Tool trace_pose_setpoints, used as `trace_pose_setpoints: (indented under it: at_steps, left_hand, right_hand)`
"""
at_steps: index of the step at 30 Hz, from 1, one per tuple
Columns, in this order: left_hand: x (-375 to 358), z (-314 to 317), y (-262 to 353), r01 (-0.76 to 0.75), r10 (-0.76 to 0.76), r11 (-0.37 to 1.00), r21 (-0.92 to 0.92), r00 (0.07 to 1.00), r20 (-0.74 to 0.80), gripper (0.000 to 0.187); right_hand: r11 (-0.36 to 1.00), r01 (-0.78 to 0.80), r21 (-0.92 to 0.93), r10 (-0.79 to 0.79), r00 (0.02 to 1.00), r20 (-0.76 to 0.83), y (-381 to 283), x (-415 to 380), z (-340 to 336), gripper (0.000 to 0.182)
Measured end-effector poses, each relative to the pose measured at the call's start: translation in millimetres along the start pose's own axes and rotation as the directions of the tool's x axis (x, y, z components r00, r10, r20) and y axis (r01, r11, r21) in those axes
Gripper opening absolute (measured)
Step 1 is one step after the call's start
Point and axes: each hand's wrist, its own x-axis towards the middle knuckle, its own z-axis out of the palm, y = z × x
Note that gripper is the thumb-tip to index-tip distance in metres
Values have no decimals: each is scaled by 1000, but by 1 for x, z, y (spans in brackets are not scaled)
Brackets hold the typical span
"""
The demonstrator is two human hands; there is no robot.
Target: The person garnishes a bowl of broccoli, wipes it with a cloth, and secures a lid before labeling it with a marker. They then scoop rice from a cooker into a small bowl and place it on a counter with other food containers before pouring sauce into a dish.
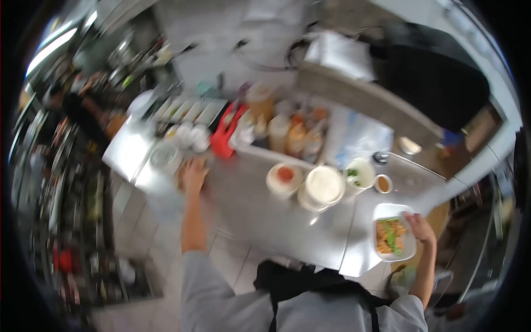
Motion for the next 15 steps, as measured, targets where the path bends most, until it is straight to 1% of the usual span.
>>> trace_pose_setpoints:
  at_steps: [1,2,3,4,5,6,7,8,9,10,11,12,13,14,15]
  left_hand:
    - [-5,47,-24,-62,92,980,190,984,-155,38]
    - [-10,50,-24,10,3,998,65,980,-199,35]
    - [-11,62,-41,282,-288,866,-414,956,50,28]
    - [-27,45,-22,104,-120,987,-120,984,-133,23]
    - [-42,25,3,27,-41,996,-80,984,-175,20]
    - [-59,-4,36,42,-55,990,-137,995,-89,20]
    - [-83,-24,61,8,-16,988,-155,998,-53,14]
    - [-110,-5,76,172,-206,493,-853,975,77,13]
    - [-133,-15,101,214,-69,503,-837,976,208,13]
    - [-150,-57,143,404,-8,279,-871,908,419,12]
    - [-172,-57,175,575,2,-35,-817,818,575,15]
    - [-188,-63,206,689,93,-336,-642,702,706,25]
    - [-192,-84,229,810,307,-449,-376,535,787,37]
    - [-206,-83,247,863,415,-466,-195,408,813,42]
    - [-219,-80,264,888,524,-459,-10,280,805,47]
  right_hand:
    - [999,13,-35,-14,999,-45,-8,-10,9,51]
    - [997,21,-76,-27,996,-85,-15,-17,17,54]
    - [998,-29,-61,26,999,-34,-29,-23,19,56]
    - [997,-69,-41,71,997,35,-41,-26,22,58]
    - [995,-98,-4,98,995,-5,-47,-32,28,58]
    - [995,-87,52,87,996,11,-52,-37,34,58]
    - [993,-64,104,63,998,14,-59,-44,47,59]
    - [988,-77,132,79,997,-12,-64,-47,58,59]
    - [987,-82,142,85,996,-20,-67,-50,69,58]
    - [986,-85,144,90,996,-27,-70,-55,83,58]
    - [983,-100,153,107,994,-33,-70,-57,96,58]
    - [970,-118,214,138,987,-80,-70,-58,112,57]
    - [955,-126,268,163,979,-121,-70,-58,127,57]
    - [945,-99,313,160,972,-174,-69,-59,141,56]
    - [933,-119,338,199,957,-213,-82,-66,145,55]
